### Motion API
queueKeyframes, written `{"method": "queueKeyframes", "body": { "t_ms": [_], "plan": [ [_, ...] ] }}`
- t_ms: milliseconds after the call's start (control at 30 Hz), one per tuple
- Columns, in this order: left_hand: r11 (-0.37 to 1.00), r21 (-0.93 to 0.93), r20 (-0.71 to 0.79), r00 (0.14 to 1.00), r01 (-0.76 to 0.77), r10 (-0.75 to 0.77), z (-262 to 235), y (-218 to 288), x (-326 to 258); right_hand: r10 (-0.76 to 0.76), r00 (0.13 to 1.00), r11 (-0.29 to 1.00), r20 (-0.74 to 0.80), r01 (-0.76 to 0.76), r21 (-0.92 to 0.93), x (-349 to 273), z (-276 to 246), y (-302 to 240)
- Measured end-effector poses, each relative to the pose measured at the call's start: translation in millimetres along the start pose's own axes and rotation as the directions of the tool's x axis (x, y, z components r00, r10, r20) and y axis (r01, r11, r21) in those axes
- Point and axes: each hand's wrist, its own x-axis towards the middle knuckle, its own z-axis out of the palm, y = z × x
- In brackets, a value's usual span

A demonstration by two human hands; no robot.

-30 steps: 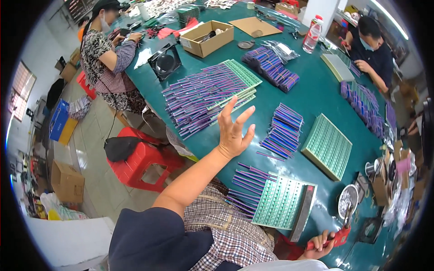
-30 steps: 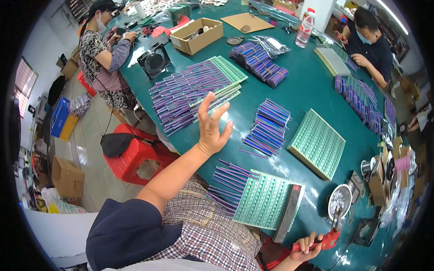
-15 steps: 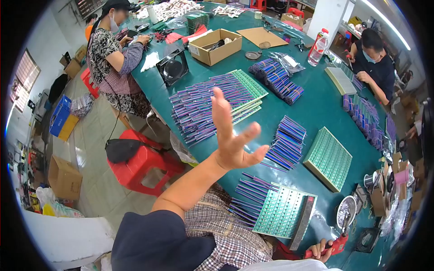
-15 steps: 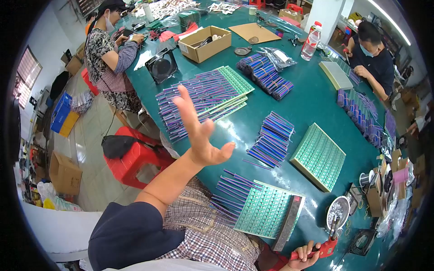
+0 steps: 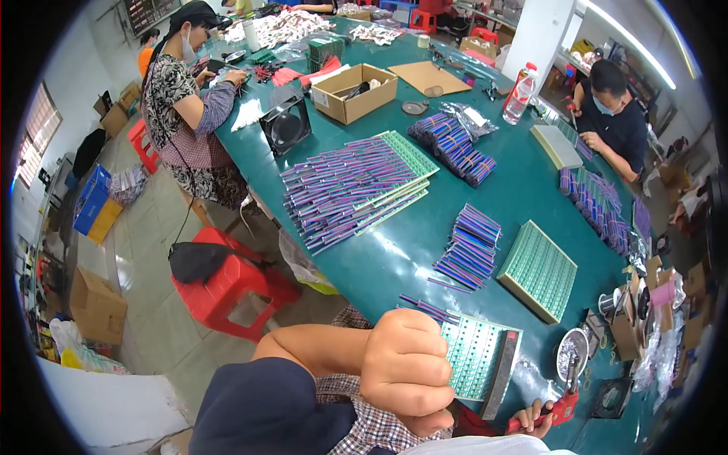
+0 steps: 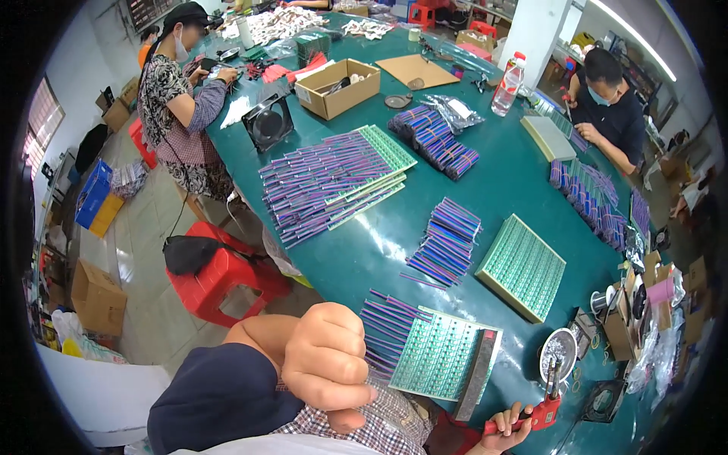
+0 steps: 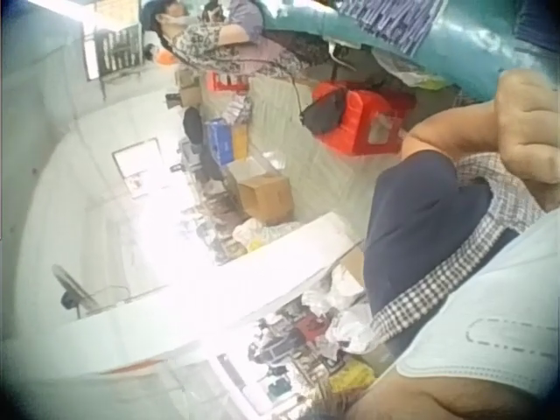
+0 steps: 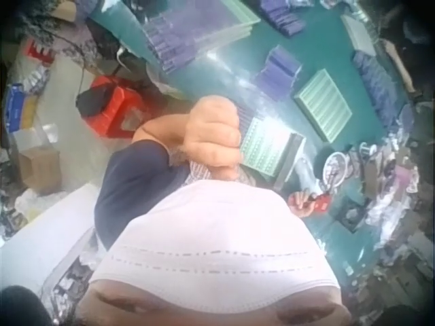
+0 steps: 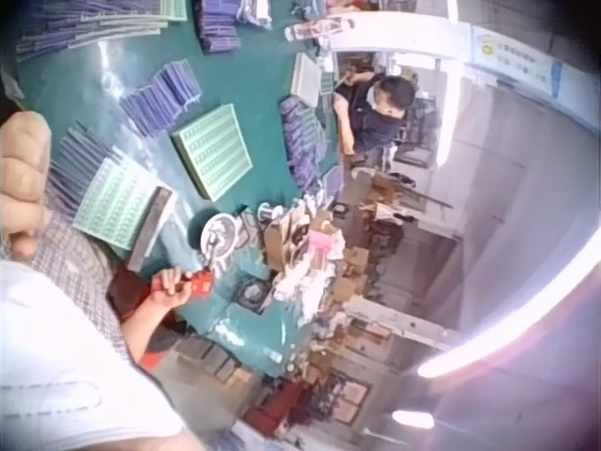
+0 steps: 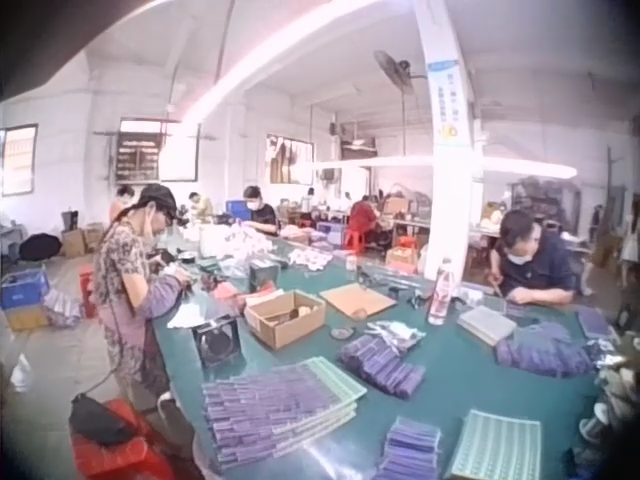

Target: The person solders multicolored wires onto multiple small PCB units on a larger assembly board using a soldering iron.

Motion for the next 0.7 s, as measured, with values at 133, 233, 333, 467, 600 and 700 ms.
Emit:
{"method": "queueKeyframes", "body": {
  "t_ms": [133, 233, 333, 467, 600, 700],
  "plan": [
    [1.0, 0.019, -0.038, 0.999, -0.001, 0.002, 2, 5, 3, -0.03, 0.998, 0.999, -0.055, 0.029, -0.015, -6, 2, -1],
    [0.995, 0.092, -0.041, 0.998, -0.036, 0.04, -5, 14, 5, -0.028, 0.999, 1.0, -0.024, 0.028, -0.009, 0, 3, 2],
    [0.982, 0.18, -0.105, 0.992, -0.055, 0.075, -7, 21, 3, -0.027, 1.0, 1.0, -0.012, 0.027, -0.012, 1, 6, 1],
    [0.927, 0.359, -0.459, 0.844, -0.11, 0.278, 8, 12, 17, -0.032, 0.998, 0.999, -0.05, 0.03, -0.033, 3, 18, 9],
    [0.878, 0.469, -0.489, 0.8, -0.095, 0.348, 0, 7, 11, -0.049, 0.997, 0.998, -0.06, 0.046, -0.046, -3, 26, 11],
    [0.958, 0.272, -0.561, 0.824, 0.096, 0.077, -13, 8, 6, -0.067, 0.996, 0.996, -0.054, 0.064, -0.058, -10, 27, 10]
  ]
}}
